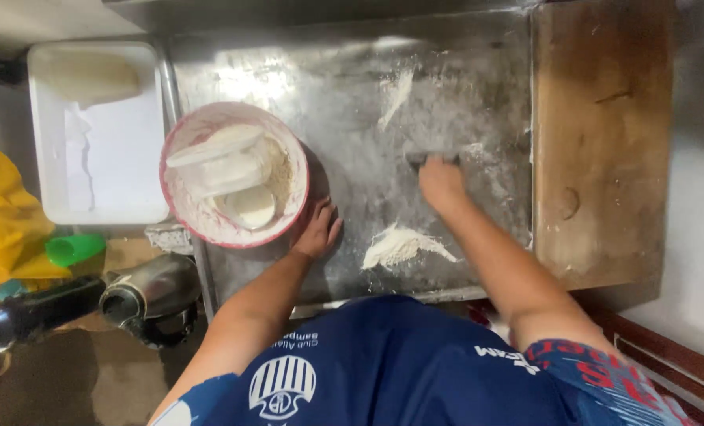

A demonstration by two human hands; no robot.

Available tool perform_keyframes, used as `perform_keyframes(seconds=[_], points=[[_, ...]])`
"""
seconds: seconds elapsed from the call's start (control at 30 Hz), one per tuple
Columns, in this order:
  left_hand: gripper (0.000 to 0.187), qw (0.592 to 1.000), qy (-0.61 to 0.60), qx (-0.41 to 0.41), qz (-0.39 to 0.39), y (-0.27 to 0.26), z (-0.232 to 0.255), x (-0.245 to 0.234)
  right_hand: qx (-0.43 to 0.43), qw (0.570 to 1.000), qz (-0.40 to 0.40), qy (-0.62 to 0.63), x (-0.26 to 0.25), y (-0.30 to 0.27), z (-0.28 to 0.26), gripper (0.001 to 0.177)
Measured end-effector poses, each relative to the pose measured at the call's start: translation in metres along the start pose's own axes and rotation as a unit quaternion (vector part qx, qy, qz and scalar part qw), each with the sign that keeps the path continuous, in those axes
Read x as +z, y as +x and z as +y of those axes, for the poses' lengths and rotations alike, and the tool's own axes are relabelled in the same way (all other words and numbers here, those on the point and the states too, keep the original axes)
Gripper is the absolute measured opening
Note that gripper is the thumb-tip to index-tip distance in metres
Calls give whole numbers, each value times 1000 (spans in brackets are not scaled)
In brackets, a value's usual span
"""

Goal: The person scrapes and wipes a stainless steel countertop and an adjacent wooden board using a metal scraper. They remove loose flour and debris, moving the material toward a red bucket on the left. The person repeatedly scrapes different areas of both surfaces throughout the clip.

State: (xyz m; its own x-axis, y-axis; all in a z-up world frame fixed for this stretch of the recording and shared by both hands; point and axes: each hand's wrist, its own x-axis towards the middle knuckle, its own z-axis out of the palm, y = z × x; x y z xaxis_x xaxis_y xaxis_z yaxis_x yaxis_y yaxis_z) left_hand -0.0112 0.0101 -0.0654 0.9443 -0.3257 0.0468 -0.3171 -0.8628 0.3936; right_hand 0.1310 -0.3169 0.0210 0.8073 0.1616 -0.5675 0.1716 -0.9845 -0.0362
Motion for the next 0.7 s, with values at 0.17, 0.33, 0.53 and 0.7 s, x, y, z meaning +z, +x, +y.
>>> perform_keyframes(seconds=[0.17,0.33,0.53,0.7], points=[[40,999,-43,-5,-15,6,7,-19,10,998,-39,57,21,-86,-17,42],[40,997,-77,-17,-25,2,11,-21,8,998,49,44,-21,-60,-10,38],[38,999,-37,-11,-7,3,8,-20,-53,990,126,-31,-90,44,10,35],[38,999,-52,-7,-4,7,14,-29,-65,993,88,-36,-83,134,64,47]])
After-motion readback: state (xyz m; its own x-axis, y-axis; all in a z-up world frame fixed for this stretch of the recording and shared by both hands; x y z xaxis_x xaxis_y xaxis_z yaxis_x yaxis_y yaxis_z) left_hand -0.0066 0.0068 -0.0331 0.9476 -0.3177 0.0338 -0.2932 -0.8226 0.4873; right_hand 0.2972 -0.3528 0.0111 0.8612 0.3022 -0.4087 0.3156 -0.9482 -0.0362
